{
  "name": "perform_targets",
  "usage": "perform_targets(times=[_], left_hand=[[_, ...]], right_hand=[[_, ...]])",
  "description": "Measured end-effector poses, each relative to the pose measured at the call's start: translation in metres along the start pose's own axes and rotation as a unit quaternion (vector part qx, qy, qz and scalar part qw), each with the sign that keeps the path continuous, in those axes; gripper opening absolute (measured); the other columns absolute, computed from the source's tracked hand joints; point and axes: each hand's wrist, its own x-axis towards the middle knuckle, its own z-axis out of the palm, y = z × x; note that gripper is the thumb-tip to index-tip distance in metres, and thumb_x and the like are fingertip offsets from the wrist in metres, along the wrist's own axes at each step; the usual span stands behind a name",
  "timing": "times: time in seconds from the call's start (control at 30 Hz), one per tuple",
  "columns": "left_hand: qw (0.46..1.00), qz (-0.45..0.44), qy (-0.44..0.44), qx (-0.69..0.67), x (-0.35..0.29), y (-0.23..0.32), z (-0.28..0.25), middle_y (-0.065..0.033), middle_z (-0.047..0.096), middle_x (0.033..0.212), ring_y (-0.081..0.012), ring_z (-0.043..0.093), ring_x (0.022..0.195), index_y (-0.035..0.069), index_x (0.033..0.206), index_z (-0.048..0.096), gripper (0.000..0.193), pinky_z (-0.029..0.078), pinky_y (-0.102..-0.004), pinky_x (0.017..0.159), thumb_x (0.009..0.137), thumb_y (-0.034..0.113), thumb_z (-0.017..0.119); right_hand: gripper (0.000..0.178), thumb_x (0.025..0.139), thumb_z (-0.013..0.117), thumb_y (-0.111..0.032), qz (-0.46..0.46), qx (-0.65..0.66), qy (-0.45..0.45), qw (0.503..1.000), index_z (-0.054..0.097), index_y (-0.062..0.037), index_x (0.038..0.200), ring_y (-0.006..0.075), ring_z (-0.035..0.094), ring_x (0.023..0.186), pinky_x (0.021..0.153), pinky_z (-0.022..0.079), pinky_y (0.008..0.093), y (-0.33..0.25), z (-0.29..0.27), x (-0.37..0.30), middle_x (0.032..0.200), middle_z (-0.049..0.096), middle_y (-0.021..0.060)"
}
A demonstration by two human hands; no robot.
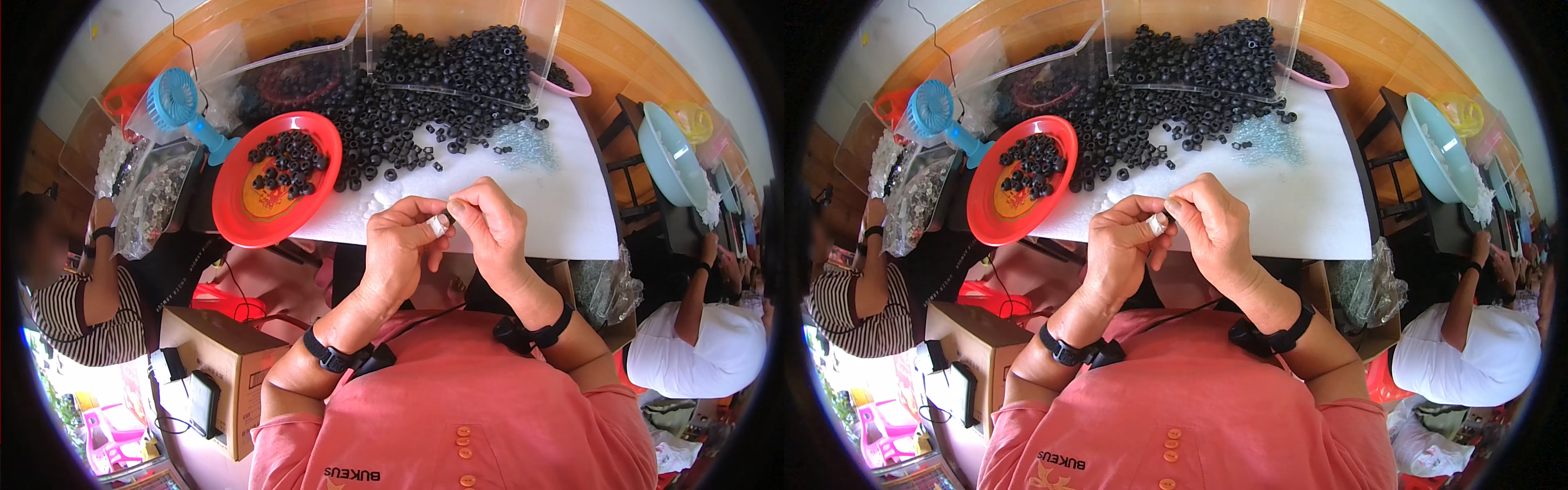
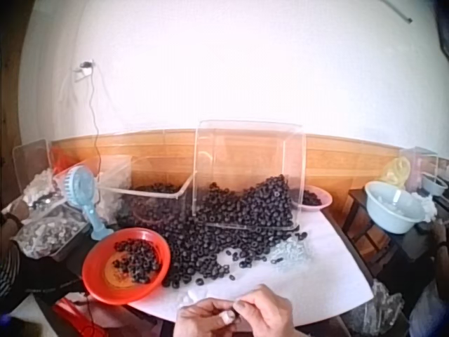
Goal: Manually assembling small black plastic components by hand at a workstation.
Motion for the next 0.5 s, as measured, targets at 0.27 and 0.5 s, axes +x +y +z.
perform_targets(times=[0.27,0.5], left_hand=[[1.000,0.001,0.006,-0.009,-0.002,0.000,0.001,-0.0106,0.065,0.080,-0.0120,0.060,0.060,-0.006,0.101,0.062,0.014,0.043,-0.0213,0.043,0.090,0.003,0.064],[1.000,-0.004,0.015,-0.005,-0.003,-0.002,0.000,-0.0139,0.066,0.081,-0.0159,0.062,0.060,-0.007,0.103,0.061,0.013,0.044,-0.0235,0.043,0.091,0.000,0.060]], right_hand=[[0.005,0.090,0.062,-0.002,-0.042,-0.090,-0.102,0.990,0.058,-0.0010,0.087,0.0210,0.059,0.066,0.059,0.046,0.0312,-0.005,-0.019,0.011,0.076,0.056,0.0084],[0.004,0.088,0.062,-0.001,0.048,-0.030,-0.118,0.991,0.058,-0.0020,0.087,0.0259,0.056,0.064,0.058,0.045,0.0330,-0.005,-0.020,0.009,0.075,0.055,0.0097]])
